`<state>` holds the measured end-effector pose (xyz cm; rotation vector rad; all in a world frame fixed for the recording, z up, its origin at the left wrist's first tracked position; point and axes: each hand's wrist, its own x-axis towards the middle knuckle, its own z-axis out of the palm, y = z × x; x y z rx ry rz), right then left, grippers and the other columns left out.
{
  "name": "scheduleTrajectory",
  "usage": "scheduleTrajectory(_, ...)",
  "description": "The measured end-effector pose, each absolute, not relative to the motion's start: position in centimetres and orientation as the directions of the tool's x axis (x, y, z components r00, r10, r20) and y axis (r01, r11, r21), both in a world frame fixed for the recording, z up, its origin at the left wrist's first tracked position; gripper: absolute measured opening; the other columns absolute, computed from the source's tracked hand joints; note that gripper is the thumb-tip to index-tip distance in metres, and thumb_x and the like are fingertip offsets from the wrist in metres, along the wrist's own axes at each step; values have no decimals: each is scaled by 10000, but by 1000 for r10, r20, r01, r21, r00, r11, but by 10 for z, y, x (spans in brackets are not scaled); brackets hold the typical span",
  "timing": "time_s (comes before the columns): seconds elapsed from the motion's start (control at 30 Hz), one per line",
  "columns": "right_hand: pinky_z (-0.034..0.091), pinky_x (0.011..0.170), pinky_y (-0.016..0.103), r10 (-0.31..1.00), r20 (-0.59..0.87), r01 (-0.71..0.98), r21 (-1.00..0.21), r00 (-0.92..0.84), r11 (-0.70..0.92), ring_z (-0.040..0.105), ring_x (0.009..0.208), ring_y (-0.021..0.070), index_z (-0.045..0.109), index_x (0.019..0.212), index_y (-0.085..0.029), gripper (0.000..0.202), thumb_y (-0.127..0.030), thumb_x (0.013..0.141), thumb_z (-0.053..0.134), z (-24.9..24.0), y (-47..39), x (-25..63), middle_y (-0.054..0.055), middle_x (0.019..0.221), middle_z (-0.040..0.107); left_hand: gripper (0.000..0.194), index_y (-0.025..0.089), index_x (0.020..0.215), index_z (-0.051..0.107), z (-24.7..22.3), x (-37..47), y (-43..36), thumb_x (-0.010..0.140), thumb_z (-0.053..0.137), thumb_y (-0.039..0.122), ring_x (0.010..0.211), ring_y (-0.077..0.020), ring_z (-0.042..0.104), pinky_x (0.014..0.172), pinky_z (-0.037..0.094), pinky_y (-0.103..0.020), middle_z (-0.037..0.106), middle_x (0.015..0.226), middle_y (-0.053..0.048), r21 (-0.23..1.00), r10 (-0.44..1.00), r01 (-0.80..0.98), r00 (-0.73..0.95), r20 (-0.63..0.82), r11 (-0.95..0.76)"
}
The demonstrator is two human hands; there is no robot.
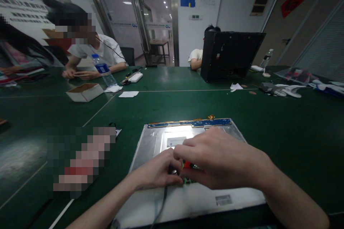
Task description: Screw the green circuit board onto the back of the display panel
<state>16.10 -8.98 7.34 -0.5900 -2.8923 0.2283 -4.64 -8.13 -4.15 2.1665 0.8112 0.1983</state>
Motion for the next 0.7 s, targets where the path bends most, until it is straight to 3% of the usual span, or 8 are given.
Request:
scheduleTrajectory(0.37, 233, 522, 286, 396, 130, 371, -180, -909, 911, 487, 641, 124, 567, 976, -175, 147, -274, 898, 490, 69, -90, 158, 22, 822, 649, 73, 154, 741, 692, -38, -48, -82, 745, 620, 168, 764, -200, 582, 667, 436, -256, 658, 785, -34, 718, 597, 451, 800, -61, -531)
scheduleTrajectory(0.7, 229, 505, 284, 391, 134, 364, -186, -911, 913, 472, 609, 116, 562, 968, -175, 128, -257, 880, 519, 68, -90, 158, 15, 800, 645, 106, 147, 758, 682, -34, -46, -84, 752, 581, 176, 744, -194, 590, 635, 433, -244, 663, 785, -34, 718, 615, 500, 778, -127, -484)
